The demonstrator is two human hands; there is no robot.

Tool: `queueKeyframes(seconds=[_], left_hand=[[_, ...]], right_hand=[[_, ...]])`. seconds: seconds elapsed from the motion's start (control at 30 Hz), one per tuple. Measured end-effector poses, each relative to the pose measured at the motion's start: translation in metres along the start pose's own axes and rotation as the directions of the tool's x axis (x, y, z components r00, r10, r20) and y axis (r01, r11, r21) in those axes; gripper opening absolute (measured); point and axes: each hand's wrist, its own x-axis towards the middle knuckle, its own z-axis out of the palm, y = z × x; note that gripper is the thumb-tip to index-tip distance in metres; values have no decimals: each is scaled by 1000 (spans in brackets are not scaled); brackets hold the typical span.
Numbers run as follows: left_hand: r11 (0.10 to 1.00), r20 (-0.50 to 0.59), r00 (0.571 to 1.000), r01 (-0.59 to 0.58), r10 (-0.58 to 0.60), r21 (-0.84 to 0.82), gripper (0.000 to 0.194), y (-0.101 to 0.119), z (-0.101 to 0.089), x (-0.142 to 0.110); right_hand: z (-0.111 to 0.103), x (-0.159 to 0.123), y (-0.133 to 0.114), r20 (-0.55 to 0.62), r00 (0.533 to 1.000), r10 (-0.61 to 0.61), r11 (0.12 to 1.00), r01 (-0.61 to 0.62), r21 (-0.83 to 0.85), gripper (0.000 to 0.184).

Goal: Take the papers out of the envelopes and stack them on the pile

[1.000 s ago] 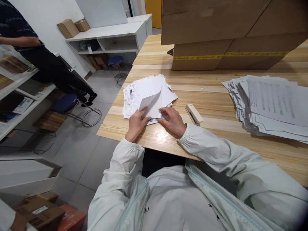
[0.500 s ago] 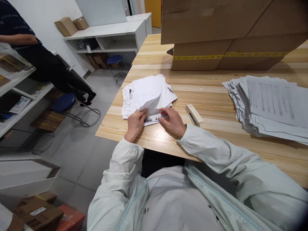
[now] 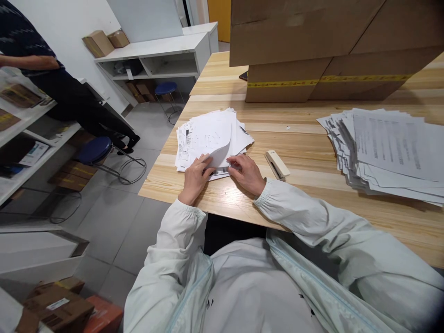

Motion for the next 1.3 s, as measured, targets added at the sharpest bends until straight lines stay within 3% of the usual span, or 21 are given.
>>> queueKeyframes(seconds=[0.2, 0.27, 0.37, 0.47, 0.5, 0.57, 0.63, 0.67, 0.73, 0.8, 0.83, 0.9, 0.97, 1.0, 1.07, 1.1, 1.17, 1.23, 1.3], left_hand=[[981, -55, 995, 94, -86, 167, 25, 11, 1, 10], [970, -122, 988, 122, -97, 210, 30, 19, -3, 7], [990, -246, 969, 21, 14, 139, 33, 35, -15, -13], [996, -277, 959, -77, 63, -41, 30, 52, -20, -50], [990, -263, 963, -87, 55, -111, 28, 57, -19, -63], [959, -190, 981, -86, 35, -270, 24, 67, -13, -89], [893, -93, 996, -54, 13, -448, 20, 76, -3, -109], [855, -40, 999, -33, 14, -518, 18, 81, 1, -116], [802, 59, 997, -11, 58, -598, 14, 89, 5, -125], [788, 94, 985, -54, 141, -614, 8, 93, 1, -129], [787, 53, 985, -98, 164, -609, 11, 93, -4, -129], [789, -155, 984, -166, 91, -592, 30, 89, -18, -126], [775, -369, 920, -136, -132, -617, 48, 83, -33, -119], [738, -383, 892, -87, -242, -669, 55, 80, -39, -115], [577, -178, 921, 60, -347, -814, 65, 76, -46, -106], [467, -8, 946, 153, -324, -871, 69, 75, -47, -102], [253, 280, 942, 321, -184, -913, 75, 77, -43, -97], [110, 391, 916, 399, -93, -910, 75, 82, -32, -95], [22, 414, 903, 419, -118, -908, 65, 86, -19, -94]], right_hand=[[-3, -2, -9, -162, 987, -11, 998, 21, 63, 24], [-5, -3, -14, -195, 981, 15, 986, 18, 165, 20], [-12, -2, -17, -151, 984, 99, 910, -28, 413, 27], [-23, -3, -16, 61, 970, 234, 750, -220, 624, 43], [-26, -5, -14, 170, 940, 295, 678, -332, 656, 49], [-30, -9, -10, 397, 832, 388, 513, -552, 657, 63], [-32, -16, -5, 551, 742, 381, 376, -669, 641, 72], [-32, -20, -3, 588, 727, 354, 339, -686, 644, 72], [-36, -27, 0, 600, 734, 319, 339, -679, 651, 65], [-43, -35, 3, 551, 763, 336, 400, -646, 650, 55], [-49, -38, 4, 503, 789, 353, 440, -615, 655, 51], [-62, -46, 7, 388, 852, 351, 519, -522, 677, 43], [-77, -53, 9, 274, 914, 300, 593, -404, 697, 36], [-85, -56, 10, 245, 933, 262, 624, -358, 695, 34], [-97, -60, 9, 253, 948, 192, 667, -315, 676, 35], [-102, -62, 8, 271, 948, 166, 680, -309, 665, 36], [-108, -64, 4, 316, 941, 124, 707, -307, 637, 37], [-108, -65, -1, 337, 938, 81, 740, -283, 610, 36], [-105, -67, -5, 367, 930, 31, 777, -253, 576, 37]])
